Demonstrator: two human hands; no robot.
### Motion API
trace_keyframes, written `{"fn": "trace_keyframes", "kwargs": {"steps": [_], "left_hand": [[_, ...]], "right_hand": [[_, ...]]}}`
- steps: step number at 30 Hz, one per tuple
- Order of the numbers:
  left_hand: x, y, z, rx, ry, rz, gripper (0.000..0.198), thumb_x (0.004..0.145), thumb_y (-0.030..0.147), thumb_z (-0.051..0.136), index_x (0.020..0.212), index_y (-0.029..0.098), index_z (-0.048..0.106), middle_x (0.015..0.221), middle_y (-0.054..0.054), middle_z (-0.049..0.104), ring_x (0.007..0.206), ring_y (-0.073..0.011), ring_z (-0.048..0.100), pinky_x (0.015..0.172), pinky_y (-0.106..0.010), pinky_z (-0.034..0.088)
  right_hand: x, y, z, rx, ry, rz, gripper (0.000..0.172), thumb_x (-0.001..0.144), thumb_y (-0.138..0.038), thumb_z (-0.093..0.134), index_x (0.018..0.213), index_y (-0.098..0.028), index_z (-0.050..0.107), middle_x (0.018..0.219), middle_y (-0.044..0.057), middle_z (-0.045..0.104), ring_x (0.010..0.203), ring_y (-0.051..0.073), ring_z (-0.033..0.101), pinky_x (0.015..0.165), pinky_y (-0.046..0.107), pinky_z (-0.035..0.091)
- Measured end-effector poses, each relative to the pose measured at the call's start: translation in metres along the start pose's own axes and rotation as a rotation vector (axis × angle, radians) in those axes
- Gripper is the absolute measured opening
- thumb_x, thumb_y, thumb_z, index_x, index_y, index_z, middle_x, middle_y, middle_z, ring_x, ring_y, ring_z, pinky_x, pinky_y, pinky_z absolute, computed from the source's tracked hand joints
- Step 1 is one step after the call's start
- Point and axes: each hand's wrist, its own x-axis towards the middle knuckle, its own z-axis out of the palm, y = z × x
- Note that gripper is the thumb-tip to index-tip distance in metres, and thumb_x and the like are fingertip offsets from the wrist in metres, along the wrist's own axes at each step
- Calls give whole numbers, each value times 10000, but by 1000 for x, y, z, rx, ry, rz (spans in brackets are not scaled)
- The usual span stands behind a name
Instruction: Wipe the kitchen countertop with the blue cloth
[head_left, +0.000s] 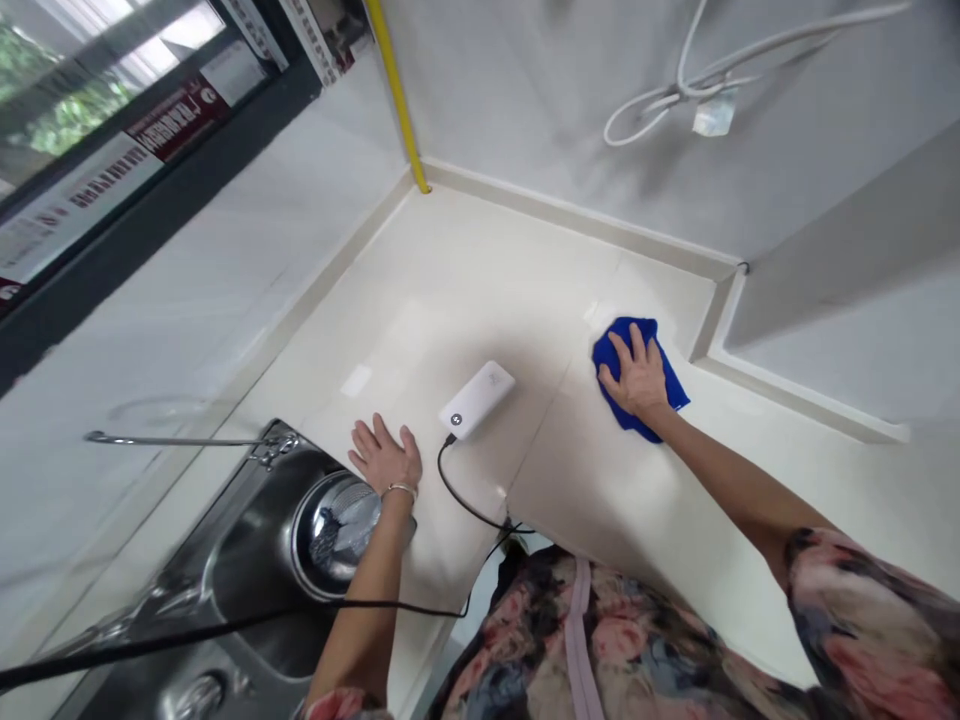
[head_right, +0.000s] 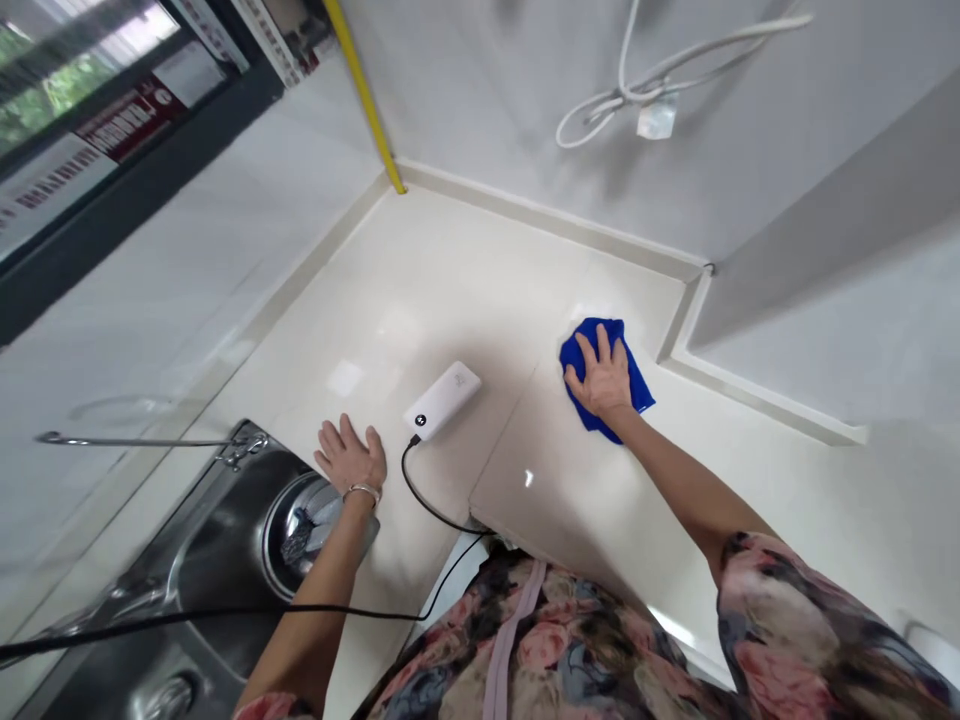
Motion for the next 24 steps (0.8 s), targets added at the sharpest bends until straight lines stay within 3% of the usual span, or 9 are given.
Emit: {"fn": "trace_keyframes", "kwargs": {"steps": [8, 13, 20, 24], "left_hand": [[-1, -2, 2, 19, 13, 14, 686, 1037, 466, 396, 1615, 102, 331, 1701, -217, 222, 1587, -355, 168, 1283, -604, 136], [-3, -6, 2, 22, 24, 29, 682, 1038, 478, 391, 1608, 106, 345, 1699, -213, 232, 1584, -351, 179, 1285, -596, 139], [-5, -1, -3, 40, -1, 3, 680, 1036, 475, 390, 1614, 121, 335, 1707, -192, 226, 1588, -333, 169, 1292, -581, 141], [-1, 1, -2, 35, -4, -10, 683, 1033, 472, 387, 1614, 116, 335, 1708, -194, 220, 1590, -336, 165, 1292, -586, 136]], "right_hand": [[85, 14, 13, -22, -16, 111, 702, 979, -499, 438, 1581, -141, 377, 1691, 198, 176, 1474, 471, 259, 1173, 696, 283], [123, 23, 17, -48, -30, 173, 710, 996, -510, 417, 1590, -128, 344, 1685, 213, 157, 1485, 450, 224, 1189, 666, 251], [146, 37, 29, -112, -33, 218, 738, 1009, -536, 372, 1621, -137, 270, 1697, 215, 98, 1493, 457, 205, 1167, 704, 259], [131, 24, 29, -65, -20, 251, 727, 1006, -524, 374, 1623, -150, 289, 1691, 214, 150, 1490, 483, 215, 1168, 710, 258]]}}
